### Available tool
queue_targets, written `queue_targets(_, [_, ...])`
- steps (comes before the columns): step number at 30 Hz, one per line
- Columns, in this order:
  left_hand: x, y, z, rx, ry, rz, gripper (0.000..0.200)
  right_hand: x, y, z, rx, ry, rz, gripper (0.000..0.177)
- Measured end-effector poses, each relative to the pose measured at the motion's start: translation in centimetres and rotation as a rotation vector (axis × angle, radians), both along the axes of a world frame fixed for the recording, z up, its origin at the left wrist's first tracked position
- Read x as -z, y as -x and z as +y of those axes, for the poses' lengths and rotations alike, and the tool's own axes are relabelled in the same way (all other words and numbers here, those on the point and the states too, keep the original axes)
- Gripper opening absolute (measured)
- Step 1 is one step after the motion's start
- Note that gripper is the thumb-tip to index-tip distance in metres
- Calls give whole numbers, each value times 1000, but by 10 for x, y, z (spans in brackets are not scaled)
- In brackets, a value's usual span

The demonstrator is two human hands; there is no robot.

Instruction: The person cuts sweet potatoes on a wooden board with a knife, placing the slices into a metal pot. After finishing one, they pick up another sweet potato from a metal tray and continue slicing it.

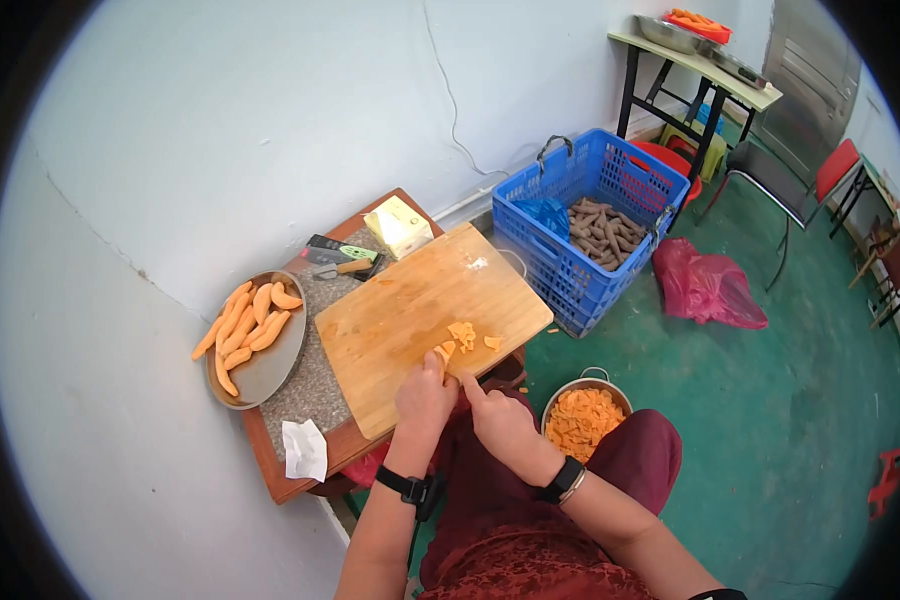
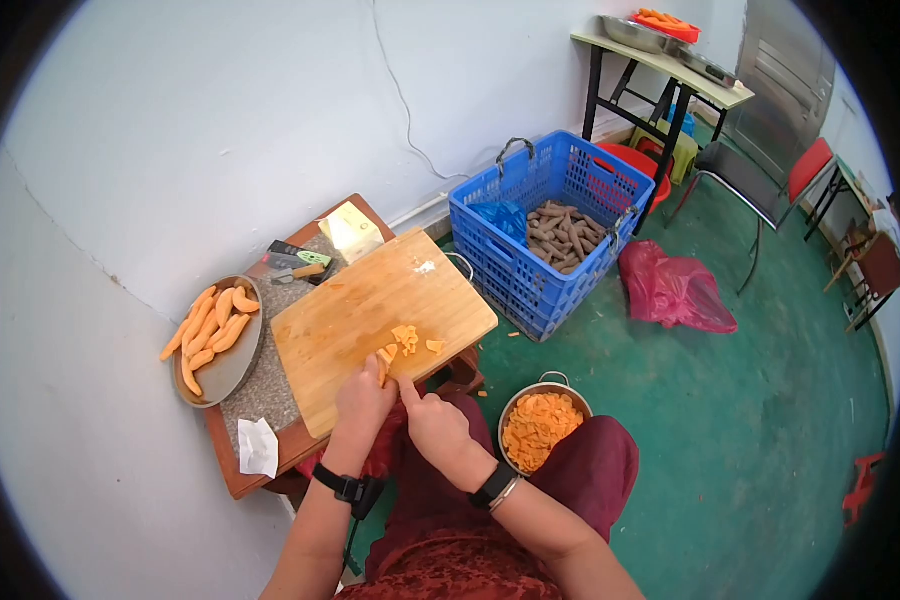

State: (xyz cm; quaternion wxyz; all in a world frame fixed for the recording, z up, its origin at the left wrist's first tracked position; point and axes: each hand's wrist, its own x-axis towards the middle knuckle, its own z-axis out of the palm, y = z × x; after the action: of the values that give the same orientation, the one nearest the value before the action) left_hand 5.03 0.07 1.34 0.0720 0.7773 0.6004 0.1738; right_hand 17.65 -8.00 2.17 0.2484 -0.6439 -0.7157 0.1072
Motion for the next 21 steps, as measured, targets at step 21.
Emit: queue_targets(21, [-2,17,-5,165,-48,-143,57,15,15,55,-35,126,-50,37])
